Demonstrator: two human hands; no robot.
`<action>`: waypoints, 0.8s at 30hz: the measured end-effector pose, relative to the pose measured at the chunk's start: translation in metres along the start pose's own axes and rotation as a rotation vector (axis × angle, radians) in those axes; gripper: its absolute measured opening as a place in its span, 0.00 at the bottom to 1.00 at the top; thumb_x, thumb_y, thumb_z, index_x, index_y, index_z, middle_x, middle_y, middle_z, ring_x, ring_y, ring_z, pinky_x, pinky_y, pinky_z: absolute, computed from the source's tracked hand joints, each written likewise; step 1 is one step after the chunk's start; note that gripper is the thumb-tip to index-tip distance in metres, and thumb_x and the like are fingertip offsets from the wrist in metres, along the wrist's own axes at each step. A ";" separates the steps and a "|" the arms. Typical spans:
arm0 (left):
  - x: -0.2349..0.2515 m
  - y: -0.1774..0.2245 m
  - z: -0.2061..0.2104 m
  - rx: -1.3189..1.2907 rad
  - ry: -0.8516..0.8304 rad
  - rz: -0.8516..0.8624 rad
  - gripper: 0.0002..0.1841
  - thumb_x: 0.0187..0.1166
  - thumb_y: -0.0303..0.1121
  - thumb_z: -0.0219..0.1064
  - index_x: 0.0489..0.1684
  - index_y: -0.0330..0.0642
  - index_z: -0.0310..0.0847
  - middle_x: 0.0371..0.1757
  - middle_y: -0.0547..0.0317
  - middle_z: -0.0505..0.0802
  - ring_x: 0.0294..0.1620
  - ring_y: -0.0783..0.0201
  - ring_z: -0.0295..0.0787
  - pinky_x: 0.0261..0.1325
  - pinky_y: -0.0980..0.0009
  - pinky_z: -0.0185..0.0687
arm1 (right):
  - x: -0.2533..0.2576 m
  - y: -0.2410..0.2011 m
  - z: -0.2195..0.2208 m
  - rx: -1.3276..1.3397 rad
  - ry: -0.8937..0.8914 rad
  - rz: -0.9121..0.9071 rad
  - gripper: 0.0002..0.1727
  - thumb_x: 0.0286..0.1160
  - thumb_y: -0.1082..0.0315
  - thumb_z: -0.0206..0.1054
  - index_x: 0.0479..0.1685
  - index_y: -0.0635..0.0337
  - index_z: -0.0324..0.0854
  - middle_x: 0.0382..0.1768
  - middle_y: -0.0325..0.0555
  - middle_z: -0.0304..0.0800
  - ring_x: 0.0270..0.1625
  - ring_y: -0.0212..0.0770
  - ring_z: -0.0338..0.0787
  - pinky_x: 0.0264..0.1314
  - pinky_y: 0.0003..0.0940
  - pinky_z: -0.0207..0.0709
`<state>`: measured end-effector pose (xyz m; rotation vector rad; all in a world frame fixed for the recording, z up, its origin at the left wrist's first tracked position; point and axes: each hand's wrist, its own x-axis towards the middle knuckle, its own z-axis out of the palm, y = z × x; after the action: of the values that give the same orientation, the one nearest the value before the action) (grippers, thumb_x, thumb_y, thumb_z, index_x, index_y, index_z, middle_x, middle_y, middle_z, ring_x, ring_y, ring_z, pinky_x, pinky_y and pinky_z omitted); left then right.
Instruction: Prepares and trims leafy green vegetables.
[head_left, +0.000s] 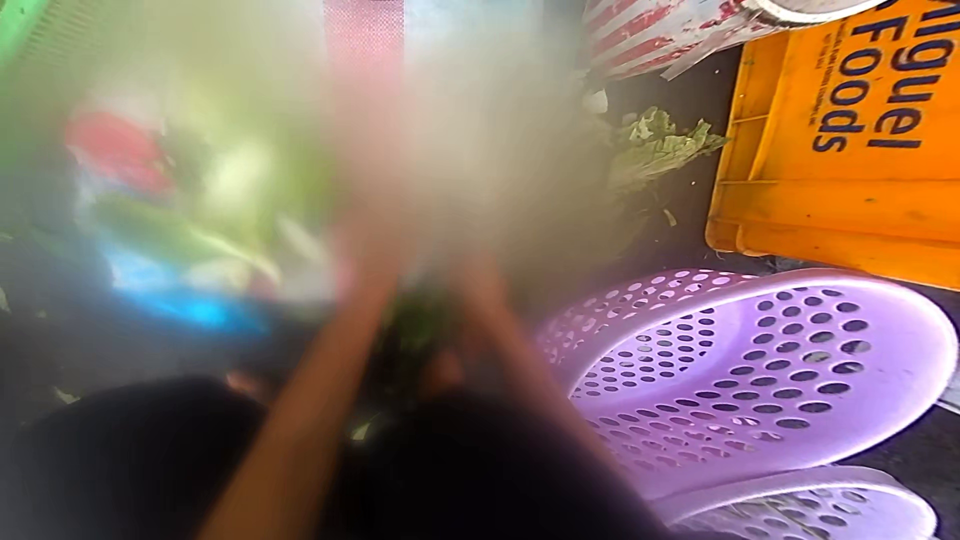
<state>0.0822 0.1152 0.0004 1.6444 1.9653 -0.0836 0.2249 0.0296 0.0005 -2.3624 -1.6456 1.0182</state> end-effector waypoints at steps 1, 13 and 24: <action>0.003 -0.004 -0.004 -0.033 0.004 0.021 0.27 0.77 0.43 0.75 0.74 0.45 0.78 0.65 0.39 0.87 0.65 0.36 0.86 0.61 0.34 0.81 | 0.000 -0.001 -0.001 0.007 0.011 -0.008 0.19 0.94 0.54 0.47 0.57 0.62 0.73 0.23 0.52 0.84 0.28 0.57 0.91 0.30 0.55 0.83; 0.085 0.004 -0.034 -0.017 -0.051 0.291 0.22 0.82 0.40 0.69 0.71 0.40 0.82 0.69 0.39 0.88 0.74 0.40 0.83 0.78 0.42 0.72 | 0.010 -0.034 0.002 -0.145 0.101 -0.091 0.15 0.92 0.63 0.50 0.57 0.66 0.73 0.33 0.59 0.86 0.28 0.60 0.91 0.24 0.53 0.82; 0.073 0.008 -0.016 0.060 0.056 0.247 0.20 0.83 0.32 0.66 0.71 0.36 0.80 0.65 0.33 0.88 0.68 0.38 0.87 0.72 0.47 0.79 | 0.044 -0.064 -0.006 -0.206 -0.118 0.063 0.18 0.95 0.60 0.46 0.66 0.61 0.74 0.37 0.59 0.93 0.45 0.62 0.96 0.44 0.58 0.86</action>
<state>0.0772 0.1883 -0.0176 1.9342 1.7995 -0.0022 0.1852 0.0956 0.0118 -2.5437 -1.8087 1.0649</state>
